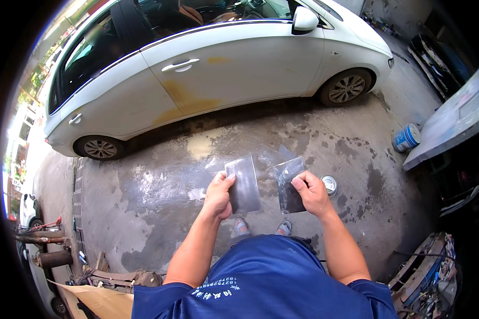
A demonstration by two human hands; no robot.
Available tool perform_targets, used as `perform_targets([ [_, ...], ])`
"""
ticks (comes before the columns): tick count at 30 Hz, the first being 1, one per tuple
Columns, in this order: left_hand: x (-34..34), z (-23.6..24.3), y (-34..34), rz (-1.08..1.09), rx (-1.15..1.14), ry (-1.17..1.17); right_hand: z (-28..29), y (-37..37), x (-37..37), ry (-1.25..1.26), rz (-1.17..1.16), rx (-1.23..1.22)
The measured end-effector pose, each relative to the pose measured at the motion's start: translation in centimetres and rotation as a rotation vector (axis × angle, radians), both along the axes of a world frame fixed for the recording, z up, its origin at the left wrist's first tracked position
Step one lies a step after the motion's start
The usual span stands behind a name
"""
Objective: The person applies a yellowish body filler to the side panel of a white car using a putty knife, spreading it over several spots. The person then closes the car door and briefly handles a sanding block.
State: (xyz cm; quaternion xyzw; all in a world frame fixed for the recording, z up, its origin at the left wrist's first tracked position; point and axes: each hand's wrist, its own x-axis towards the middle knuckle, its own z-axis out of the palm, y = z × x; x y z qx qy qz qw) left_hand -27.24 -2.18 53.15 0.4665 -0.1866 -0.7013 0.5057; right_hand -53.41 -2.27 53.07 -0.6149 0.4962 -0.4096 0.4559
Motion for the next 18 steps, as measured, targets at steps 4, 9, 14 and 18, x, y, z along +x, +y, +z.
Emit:
perform_targets([
  [4, -2.6, 0.0, 1.1, 0.020, 0.029, 0.111, -0.4, 0.1, 1.0, -0.046, -0.045, -0.117],
  [9, -4.6, -0.5, 1.8, 0.042, 0.006, 0.183, 1.4, 0.9, 1.9, -0.059, -0.107, -0.055],
  [14, -6.7, -1.5, 3.1, 0.075, -0.001, 0.145, -0.2, 1.0, 2.4, -0.184, -0.053, -0.042],
  [18, -7.7, -1.4, 2.8, 0.162, -0.138, 0.072, 0.5, 1.9, 3.6, 0.043, 0.020, -0.213],
])
